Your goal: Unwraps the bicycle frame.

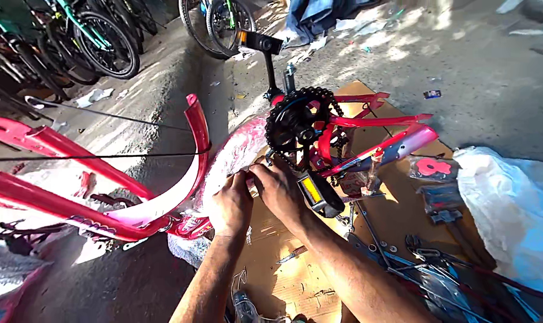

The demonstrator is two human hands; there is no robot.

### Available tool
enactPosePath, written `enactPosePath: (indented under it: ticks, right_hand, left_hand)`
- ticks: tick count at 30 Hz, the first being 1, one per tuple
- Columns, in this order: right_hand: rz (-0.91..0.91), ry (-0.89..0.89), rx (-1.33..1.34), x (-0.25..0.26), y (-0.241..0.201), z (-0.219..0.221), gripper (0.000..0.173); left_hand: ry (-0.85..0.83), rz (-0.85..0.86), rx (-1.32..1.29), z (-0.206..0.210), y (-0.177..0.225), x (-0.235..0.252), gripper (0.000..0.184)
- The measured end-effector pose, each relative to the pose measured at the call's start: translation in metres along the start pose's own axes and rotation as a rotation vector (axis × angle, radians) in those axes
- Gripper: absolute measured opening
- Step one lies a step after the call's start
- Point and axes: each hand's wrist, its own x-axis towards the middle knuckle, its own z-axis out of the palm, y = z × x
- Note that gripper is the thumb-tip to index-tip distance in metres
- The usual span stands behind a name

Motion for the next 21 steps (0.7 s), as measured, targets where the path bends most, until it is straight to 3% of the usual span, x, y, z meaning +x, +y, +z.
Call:
enactPosePath:
  ticks: [9, 13, 18, 21]
  right_hand:
    - [0.009, -0.216, -0.212, 0.013, -0.01, -0.013, 0.012]
    - [-0.007, -0.381, -0.412, 0.019, -0.019, -0.019, 0.025]
    - [-0.091, -0.387, -0.595, 0.021, -0.022, -0.015, 0.027]
    - [-0.041, -0.28, -0.481, 0.014, -0.016, -0.014, 0.026]
  left_hand:
    - [-0.03, -0.011, -0.016, 0.0, 0.0, 0.001, 0.014]
    - [-0.068, -0.027, -0.048, -0.004, 0.002, 0.003, 0.013]
    - [-0.185, -0.016, 0.069, -0.01, 0.004, 0.006, 0.011]
    - [-0.358, -0.08, 0.198, -0.03, 0.017, 0.017, 0.016]
